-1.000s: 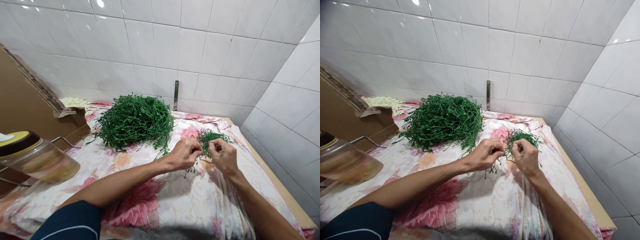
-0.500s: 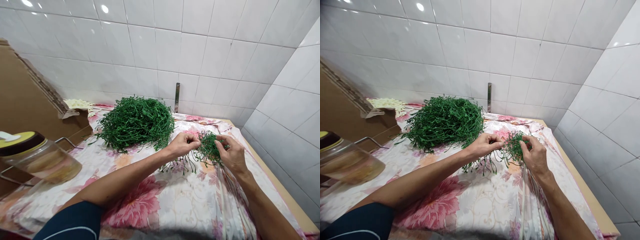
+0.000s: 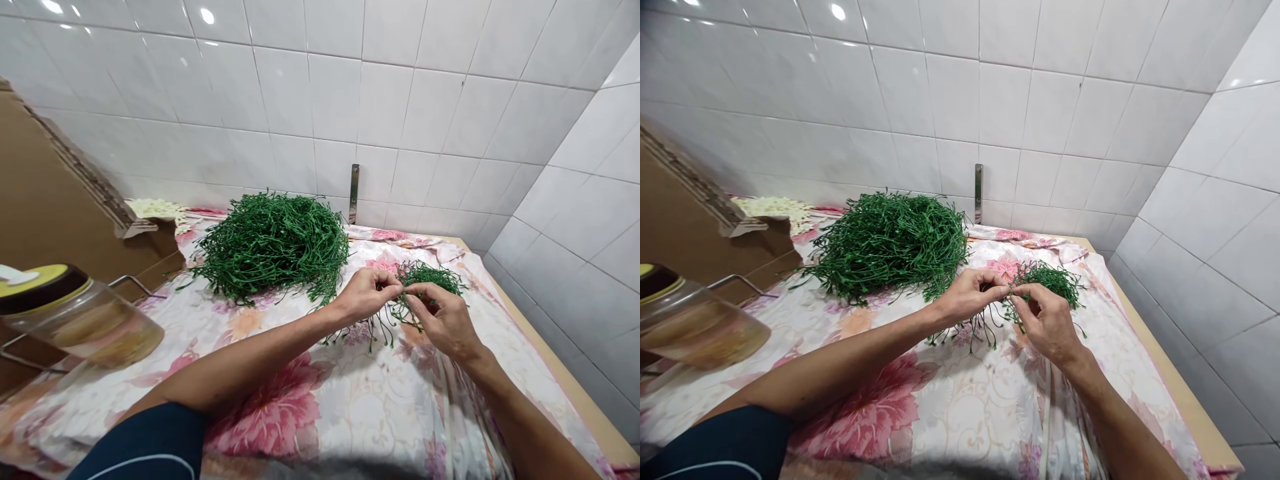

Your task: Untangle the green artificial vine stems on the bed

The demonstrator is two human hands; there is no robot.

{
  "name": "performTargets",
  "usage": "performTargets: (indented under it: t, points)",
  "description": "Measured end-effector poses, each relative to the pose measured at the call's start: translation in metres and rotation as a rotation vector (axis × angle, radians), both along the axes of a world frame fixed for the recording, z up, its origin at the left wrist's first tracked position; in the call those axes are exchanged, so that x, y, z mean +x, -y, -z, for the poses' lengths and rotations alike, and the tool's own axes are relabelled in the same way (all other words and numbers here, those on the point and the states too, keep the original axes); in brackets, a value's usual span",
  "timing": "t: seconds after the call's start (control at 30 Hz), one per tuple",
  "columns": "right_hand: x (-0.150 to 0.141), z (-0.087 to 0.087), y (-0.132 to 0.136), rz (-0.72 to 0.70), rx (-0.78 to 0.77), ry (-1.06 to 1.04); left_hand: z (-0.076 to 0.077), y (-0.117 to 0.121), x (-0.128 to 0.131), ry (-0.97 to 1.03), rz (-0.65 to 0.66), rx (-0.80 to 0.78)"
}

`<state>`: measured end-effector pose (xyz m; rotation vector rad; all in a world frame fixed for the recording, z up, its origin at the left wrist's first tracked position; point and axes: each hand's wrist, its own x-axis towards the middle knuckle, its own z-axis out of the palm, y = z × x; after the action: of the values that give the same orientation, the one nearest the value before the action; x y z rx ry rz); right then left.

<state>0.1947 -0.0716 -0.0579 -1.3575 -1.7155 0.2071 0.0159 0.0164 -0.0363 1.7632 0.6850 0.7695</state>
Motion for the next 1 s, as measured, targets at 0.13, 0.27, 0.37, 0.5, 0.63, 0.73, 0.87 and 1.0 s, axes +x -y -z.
performTargets:
  t: [0.13,0.27,0.37,0.5,0.63,0.73,0.87,1.0]
  points:
    - [0.002,0.0,0.0,0.005,0.007,0.007,0.0,0.0,-0.003,-0.066,0.023,0.087]
    - [0.006,-0.004,0.001,-0.028,-0.104,-0.041,0.0,0.003,-0.007,-0.163,-0.001,0.231]
    - [0.01,-0.008,0.0,-0.117,-0.262,-0.09,-0.001,0.005,-0.008,-0.211,-0.028,0.325]
    - [0.008,-0.007,-0.001,-0.101,-0.282,-0.138,-0.002,0.008,-0.007,-0.196,-0.048,0.342]
    - [0.001,0.002,-0.002,0.007,-0.182,-0.117,-0.001,0.007,-0.006,-0.14,-0.07,0.274]
    - [-0.004,0.007,-0.002,0.038,-0.092,-0.065,0.002,0.005,-0.003,-0.094,-0.051,0.181]
    - [-0.011,0.011,-0.001,0.059,0.001,-0.024,0.006,0.002,0.001,-0.04,-0.037,0.073]
    - [-0.013,0.013,0.0,0.062,0.009,-0.042,0.009,0.002,0.001,-0.042,-0.048,0.072]
